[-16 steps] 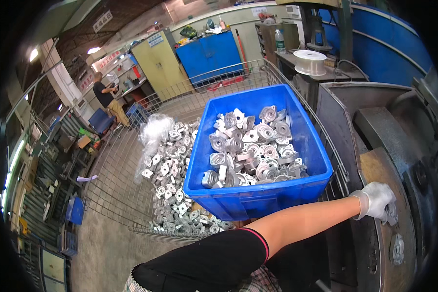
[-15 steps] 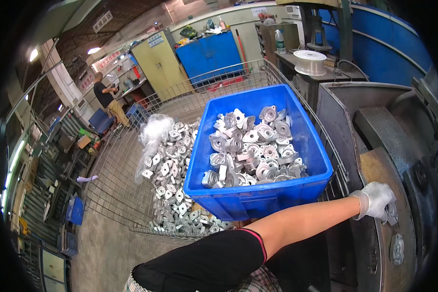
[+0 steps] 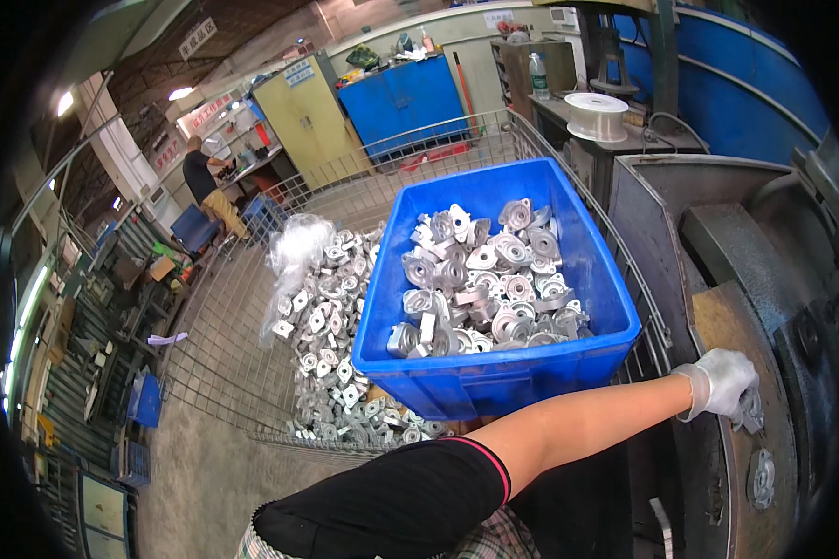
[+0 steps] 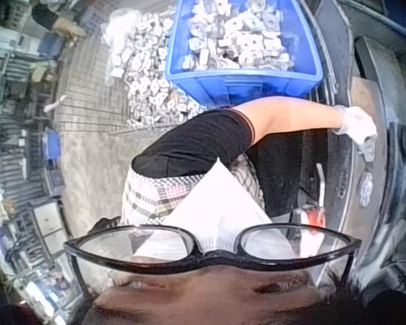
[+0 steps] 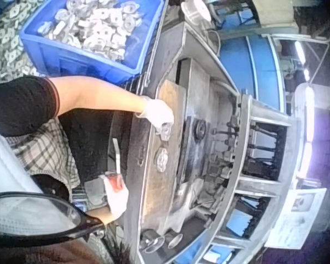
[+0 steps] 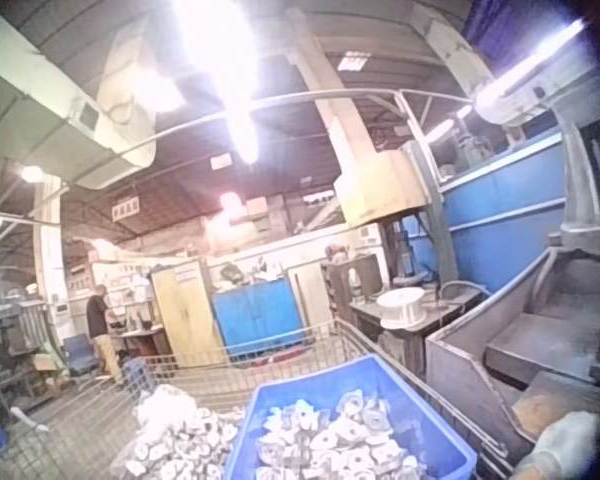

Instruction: Scraping metal parts with a hand tool and using an air nozzle before placing them into a finishing machine.

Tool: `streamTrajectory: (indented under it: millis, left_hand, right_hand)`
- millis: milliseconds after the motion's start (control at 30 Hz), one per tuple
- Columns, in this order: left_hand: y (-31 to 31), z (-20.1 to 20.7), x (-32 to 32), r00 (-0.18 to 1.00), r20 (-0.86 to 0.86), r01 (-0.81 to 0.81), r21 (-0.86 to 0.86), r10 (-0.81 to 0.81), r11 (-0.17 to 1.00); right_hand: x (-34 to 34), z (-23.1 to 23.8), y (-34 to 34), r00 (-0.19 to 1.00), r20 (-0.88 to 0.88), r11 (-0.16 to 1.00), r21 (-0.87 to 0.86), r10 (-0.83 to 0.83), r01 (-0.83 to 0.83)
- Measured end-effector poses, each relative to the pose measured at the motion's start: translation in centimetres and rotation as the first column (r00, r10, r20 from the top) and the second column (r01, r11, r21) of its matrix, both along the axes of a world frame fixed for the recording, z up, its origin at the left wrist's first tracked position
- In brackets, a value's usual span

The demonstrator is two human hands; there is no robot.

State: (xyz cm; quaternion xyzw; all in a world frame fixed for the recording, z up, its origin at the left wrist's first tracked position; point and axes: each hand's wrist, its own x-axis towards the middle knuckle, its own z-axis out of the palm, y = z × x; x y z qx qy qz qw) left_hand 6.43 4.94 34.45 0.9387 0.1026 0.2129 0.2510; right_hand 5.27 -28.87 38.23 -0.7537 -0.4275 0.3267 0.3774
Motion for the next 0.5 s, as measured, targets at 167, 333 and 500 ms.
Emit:
streamTrajectory:
  millis: [167, 333, 500]
  left_hand:
    - [1.4, -0.6, -1.0, 1.000, -0.022, 0.008, -0.019, -0.008, 1.000]
    - [0.7, -2.4, 2.2, 0.990, 0.123, 0.061, 0.109, -0.075, 0.992]
    - [0.6, 0.2, 2.6, 0.993, 0.107, 0.036, 0.110, -0.048, 0.993]
  right_hand:
    - [7.1, -3.6, -1.9, 0.930, 0.015, 0.921, 0.148, -0.367, 0.361]
    - [18.5, -8.2, -13.3, 0.702, -0.065, 0.682, 0.185, -0.709, 0.707]
    - [14.0, -8.0, -12.4, 0.633, -0.059, 0.533, 0.483, -0.772, 0.695]
